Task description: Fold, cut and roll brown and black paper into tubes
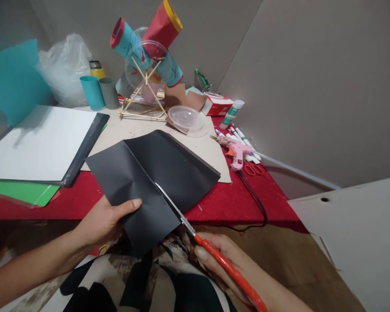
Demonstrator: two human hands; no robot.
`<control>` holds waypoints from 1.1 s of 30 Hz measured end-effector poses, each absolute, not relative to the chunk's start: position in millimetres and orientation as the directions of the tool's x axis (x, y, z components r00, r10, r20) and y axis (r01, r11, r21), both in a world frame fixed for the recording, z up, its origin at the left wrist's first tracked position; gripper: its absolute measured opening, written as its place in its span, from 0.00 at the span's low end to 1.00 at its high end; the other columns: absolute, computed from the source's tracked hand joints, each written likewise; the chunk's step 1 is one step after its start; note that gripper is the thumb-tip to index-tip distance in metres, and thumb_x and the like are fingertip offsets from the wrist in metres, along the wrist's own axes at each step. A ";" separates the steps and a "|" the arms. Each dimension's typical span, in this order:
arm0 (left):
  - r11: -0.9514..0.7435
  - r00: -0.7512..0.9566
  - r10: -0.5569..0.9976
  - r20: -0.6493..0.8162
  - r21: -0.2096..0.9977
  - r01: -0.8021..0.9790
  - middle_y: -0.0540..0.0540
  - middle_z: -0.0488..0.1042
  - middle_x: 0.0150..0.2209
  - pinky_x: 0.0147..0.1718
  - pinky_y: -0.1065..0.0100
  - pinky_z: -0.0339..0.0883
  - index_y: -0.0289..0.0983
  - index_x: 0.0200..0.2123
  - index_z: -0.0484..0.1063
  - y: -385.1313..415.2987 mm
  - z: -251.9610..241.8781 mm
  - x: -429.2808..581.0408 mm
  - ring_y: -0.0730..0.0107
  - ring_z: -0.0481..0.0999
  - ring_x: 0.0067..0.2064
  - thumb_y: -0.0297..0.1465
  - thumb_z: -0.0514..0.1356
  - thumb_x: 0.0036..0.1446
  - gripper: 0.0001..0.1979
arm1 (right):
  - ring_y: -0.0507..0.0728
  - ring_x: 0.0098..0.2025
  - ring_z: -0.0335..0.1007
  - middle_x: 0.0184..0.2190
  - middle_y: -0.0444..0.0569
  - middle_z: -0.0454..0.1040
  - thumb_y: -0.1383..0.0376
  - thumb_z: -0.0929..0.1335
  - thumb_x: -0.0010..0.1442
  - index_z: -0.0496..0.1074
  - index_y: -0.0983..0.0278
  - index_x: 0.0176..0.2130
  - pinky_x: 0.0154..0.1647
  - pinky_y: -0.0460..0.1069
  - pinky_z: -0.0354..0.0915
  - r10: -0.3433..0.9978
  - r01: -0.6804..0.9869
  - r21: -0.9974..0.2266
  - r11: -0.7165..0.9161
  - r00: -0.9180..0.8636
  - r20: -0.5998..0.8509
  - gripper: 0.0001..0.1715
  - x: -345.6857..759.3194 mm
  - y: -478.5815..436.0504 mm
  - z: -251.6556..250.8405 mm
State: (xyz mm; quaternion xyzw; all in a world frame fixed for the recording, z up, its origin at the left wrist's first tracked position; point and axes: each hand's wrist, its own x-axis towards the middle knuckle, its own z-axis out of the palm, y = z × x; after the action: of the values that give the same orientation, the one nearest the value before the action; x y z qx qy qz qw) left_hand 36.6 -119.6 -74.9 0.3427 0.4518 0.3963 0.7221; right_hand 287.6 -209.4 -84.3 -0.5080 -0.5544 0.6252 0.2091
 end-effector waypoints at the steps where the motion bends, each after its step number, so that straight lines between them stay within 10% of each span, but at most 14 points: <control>1: 0.452 0.278 0.882 -0.381 0.852 -0.264 0.37 0.75 0.52 0.54 0.51 0.64 0.36 0.50 0.72 -119.5 -74.6 36.8 0.51 0.75 0.52 0.32 0.68 0.49 0.23 | 0.46 0.18 0.46 0.18 0.38 0.53 0.41 0.59 0.63 0.57 0.62 0.27 0.17 0.43 0.45 0.831 0.297 -0.905 -0.305 -0.380 -0.405 0.29 287.3 -210.1 -85.8; 17: 0.506 0.313 0.859 -0.406 0.767 -0.395 0.43 0.79 0.36 0.40 0.61 0.71 0.33 0.38 0.76 -107.6 -65.3 26.5 0.62 0.78 0.35 0.31 0.71 0.45 0.16 | 0.45 0.17 0.41 0.17 0.36 0.50 0.40 0.61 0.61 0.56 0.61 0.27 0.14 0.42 0.42 0.812 0.256 -0.884 -0.391 -0.356 -0.462 0.30 285.1 -212.9 -93.7; 33: 0.439 0.336 0.884 -0.325 0.825 -0.357 0.38 0.77 0.50 0.51 0.55 0.66 0.36 0.49 0.71 -111.9 -83.4 27.8 0.54 0.76 0.49 0.31 0.70 0.49 0.23 | 0.51 0.24 0.56 0.23 0.43 0.61 0.44 0.58 0.65 0.64 0.62 0.30 0.25 0.45 0.60 0.860 0.340 -0.933 -0.118 -0.434 -0.267 0.26 281.2 -195.3 -70.3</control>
State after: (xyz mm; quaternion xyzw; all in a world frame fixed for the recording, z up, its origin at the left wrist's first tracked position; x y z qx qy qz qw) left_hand 27.8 -111.9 -83.4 0.3296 0.4000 0.4148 0.7478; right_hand 281.2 -195.3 -70.3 -0.4811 -0.6239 0.5724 0.2272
